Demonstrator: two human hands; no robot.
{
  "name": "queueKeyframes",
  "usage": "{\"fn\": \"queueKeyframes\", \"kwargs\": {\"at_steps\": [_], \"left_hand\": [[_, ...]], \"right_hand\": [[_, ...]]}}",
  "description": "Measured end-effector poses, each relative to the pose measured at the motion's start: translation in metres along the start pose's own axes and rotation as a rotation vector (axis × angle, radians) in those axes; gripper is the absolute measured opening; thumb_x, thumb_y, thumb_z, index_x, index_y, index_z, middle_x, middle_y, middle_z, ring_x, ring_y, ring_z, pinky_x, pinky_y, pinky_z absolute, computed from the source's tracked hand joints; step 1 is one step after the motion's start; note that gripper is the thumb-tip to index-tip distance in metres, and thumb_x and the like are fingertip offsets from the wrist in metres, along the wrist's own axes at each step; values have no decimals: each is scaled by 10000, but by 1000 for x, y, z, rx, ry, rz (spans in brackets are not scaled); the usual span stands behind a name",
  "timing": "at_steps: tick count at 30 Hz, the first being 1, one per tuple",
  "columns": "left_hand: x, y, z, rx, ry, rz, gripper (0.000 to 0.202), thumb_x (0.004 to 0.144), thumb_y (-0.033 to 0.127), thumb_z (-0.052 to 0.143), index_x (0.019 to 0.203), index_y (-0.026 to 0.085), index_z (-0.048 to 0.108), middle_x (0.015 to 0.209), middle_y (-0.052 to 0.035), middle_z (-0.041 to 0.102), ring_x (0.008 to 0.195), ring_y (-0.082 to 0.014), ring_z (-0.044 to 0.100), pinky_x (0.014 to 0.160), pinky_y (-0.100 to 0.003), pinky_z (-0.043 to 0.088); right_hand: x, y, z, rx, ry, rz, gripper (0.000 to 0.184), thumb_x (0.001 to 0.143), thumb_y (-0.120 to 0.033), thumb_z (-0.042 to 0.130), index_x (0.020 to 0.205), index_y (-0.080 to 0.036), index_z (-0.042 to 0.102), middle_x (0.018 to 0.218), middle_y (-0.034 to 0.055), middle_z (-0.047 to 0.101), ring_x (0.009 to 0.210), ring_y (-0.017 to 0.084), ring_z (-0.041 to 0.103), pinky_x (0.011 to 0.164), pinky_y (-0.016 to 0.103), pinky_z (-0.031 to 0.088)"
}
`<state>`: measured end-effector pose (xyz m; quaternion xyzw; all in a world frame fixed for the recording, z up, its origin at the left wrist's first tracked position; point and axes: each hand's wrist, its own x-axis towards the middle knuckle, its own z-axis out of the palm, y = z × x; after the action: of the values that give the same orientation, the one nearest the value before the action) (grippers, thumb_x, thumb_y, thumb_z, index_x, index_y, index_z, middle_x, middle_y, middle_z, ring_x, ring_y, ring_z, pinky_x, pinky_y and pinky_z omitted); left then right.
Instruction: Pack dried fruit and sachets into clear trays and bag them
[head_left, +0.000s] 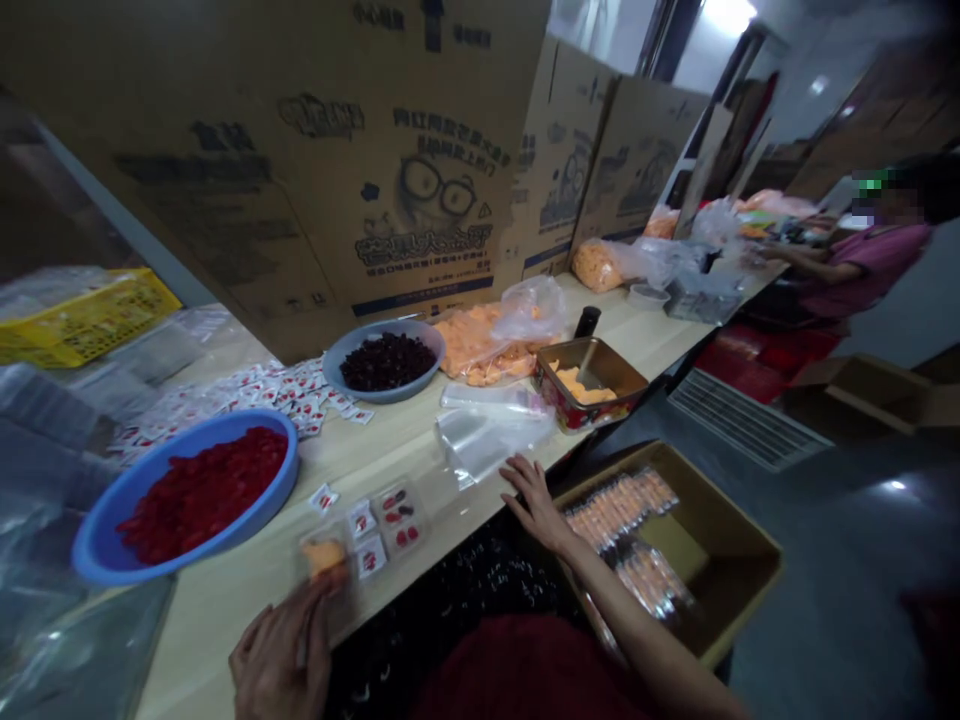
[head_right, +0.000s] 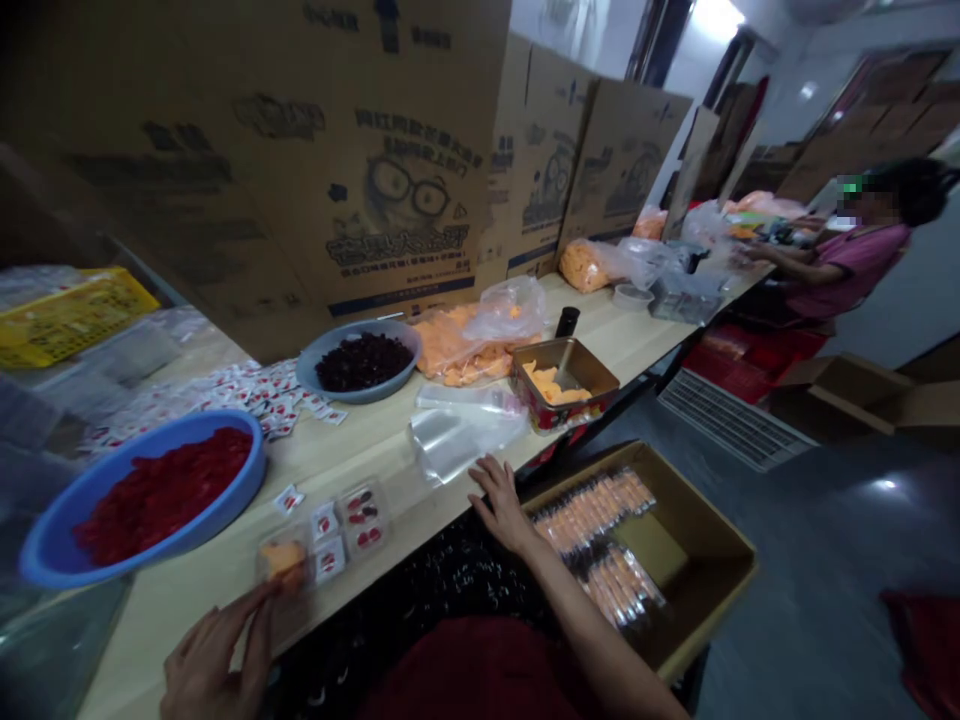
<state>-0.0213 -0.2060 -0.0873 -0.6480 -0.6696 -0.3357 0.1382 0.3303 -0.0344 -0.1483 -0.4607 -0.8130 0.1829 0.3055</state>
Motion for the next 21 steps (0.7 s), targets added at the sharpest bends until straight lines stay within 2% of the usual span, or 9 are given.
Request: {"fn": "queueKeyframes", "kwargs": {"at_steps": [5, 9, 12, 14, 16, 18, 19, 20, 21], "left_hand": [[39, 9, 25, -138, -36, 54, 235, 944, 256, 497, 1149, 252, 613, 1092, -68, 725, 1016, -263, 656, 981, -467, 419], [71, 9, 61, -222, -119, 148, 286, 926, 226, 527, 1199, 260, 606, 1114, -49, 726, 1044, -242, 655, 993, -442, 415], [93, 2, 92, -269, -165, 214, 335, 916, 196, 513, 1234, 256, 599, 1140, -41, 717, 1062, -231, 646, 974, -415, 438], [122, 3, 104, -298, -172, 220, 351, 923, 187, 486, 1250, 255, 593, 1173, -47, 700, 1089, -228, 631, 958, -396, 458], [175, 9, 106, -299, -151, 176, 373, 933, 201, 488, 1295, 249, 566, 1313, -79, 626, 1219, -250, 563, 1004, -414, 445], [256, 18, 99, -249, -66, 115, 439, 925, 242, 546, 1363, 238, 516, 1489, -127, 463, 1389, -317, 402, 1102, -499, 360], [303, 22, 93, -202, -13, 147, 501, 904, 284, 601, 1393, 247, 498, 1530, -139, 405, 1431, -357, 331, 1131, -546, 308], [350, 27, 86, -166, 65, 189, 551, 883, 318, 638, 1410, 258, 488, 1520, -144, 406, 1432, -377, 315, 1138, -568, 282], [395, 31, 78, -128, 130, 195, 592, 871, 346, 660, 1428, 264, 476, 1496, -150, 419, 1413, -385, 331, 1133, -573, 280]], "right_hand": [[5, -6, -4, -30, -59, 32, 438, 1014, -357, 431, 1445, -292, 472, 1535, 98, 429, 1490, 287, 265, 1194, 627, 153], [9, -15, -7, -1, -92, 73, 437, 1020, -350, 427, 1454, -321, 474, 1549, 74, 423, 1495, 283, 256, 1197, 641, 136], [7, -21, -8, 20, -97, 113, 420, 1008, -320, 460, 1423, -335, 519, 1524, 64, 461, 1471, 294, 310, 1188, 665, 148], [9, -27, -17, 24, -60, 136, 393, 983, -323, 516, 1371, -321, 580, 1479, 75, 517, 1429, 314, 390, 1171, 660, 231], [29, -39, -40, 56, 70, 198, 317, 974, -330, 534, 1257, -284, 670, 1348, 98, 631, 1302, 313, 550, 1094, 572, 433], [78, -53, -79, 117, 271, 282, 272, 989, -321, 502, 1147, -257, 714, 1175, 101, 713, 1114, 272, 676, 949, 432, 574], [115, -61, -104, 135, 368, 281, 254, 983, -321, 517, 1140, -267, 710, 1137, 87, 720, 1069, 257, 691, 915, 399, 588], [158, -68, -132, 138, 452, 235, 277, 967, -336, 553, 1216, -294, 669, 1235, 73, 678, 1153, 259, 648, 982, 416, 552], [206, -75, -160, 115, 593, 155, 377, 941, -368, 600, 1315, -319, 600, 1363, 69, 593, 1283, 279, 553, 1076, 472, 475]]}}
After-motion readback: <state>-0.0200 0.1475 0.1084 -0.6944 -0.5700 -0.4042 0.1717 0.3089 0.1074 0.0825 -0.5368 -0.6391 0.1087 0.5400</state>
